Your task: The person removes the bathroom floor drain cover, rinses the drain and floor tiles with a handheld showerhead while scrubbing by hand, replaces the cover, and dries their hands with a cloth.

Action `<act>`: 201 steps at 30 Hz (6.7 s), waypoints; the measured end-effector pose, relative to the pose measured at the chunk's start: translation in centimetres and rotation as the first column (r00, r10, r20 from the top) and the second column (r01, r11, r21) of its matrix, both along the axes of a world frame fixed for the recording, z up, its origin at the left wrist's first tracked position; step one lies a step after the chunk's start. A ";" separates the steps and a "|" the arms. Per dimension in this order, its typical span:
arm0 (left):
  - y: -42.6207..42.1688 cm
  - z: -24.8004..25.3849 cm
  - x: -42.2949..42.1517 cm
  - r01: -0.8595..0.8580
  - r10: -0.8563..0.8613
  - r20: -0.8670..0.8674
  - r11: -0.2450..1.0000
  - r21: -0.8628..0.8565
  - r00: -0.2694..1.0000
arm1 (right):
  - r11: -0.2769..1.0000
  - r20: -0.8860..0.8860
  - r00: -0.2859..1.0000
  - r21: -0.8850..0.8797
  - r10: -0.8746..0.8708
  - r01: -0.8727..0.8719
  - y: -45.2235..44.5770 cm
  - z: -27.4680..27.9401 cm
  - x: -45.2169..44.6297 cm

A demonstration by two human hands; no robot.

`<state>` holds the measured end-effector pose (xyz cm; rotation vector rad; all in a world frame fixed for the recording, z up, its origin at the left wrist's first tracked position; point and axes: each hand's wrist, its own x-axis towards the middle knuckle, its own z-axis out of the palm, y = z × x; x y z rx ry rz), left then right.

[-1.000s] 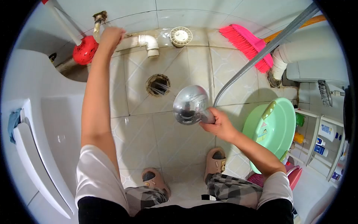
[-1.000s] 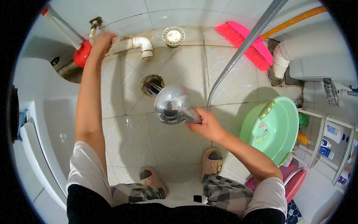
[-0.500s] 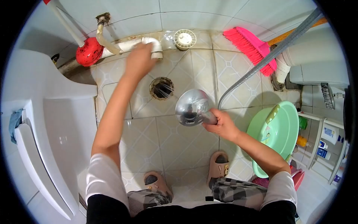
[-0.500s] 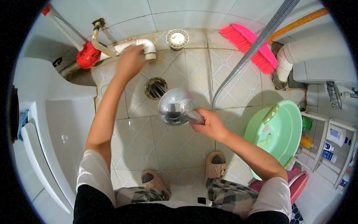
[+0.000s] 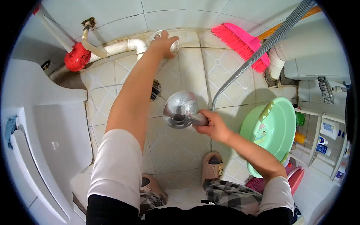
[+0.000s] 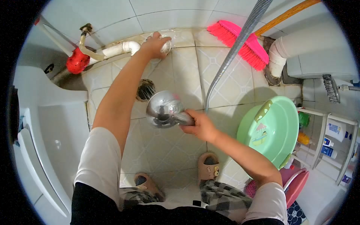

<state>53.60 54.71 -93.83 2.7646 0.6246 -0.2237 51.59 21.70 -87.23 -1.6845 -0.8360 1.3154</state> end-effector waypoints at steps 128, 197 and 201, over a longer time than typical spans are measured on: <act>-9.8 -4.7 -24.3 0.201 -0.433 0.293 0.788 0.582 0.852 | 0.969 -0.011 0.969 -0.041 -0.246 0.245 11.5 -2.6 -3.0; -13.7 -0.9 -23.1 0.268 -0.432 0.131 0.741 0.615 0.892 | 0.992 0.595 0.797 0.004 -0.105 0.127 12.3 2.0 4.0; -11.6 4.4 -27.1 0.222 -0.323 0.169 0.870 0.441 0.931 | 0.939 0.650 0.678 0.216 -0.343 0.268 14.8 4.7 6.3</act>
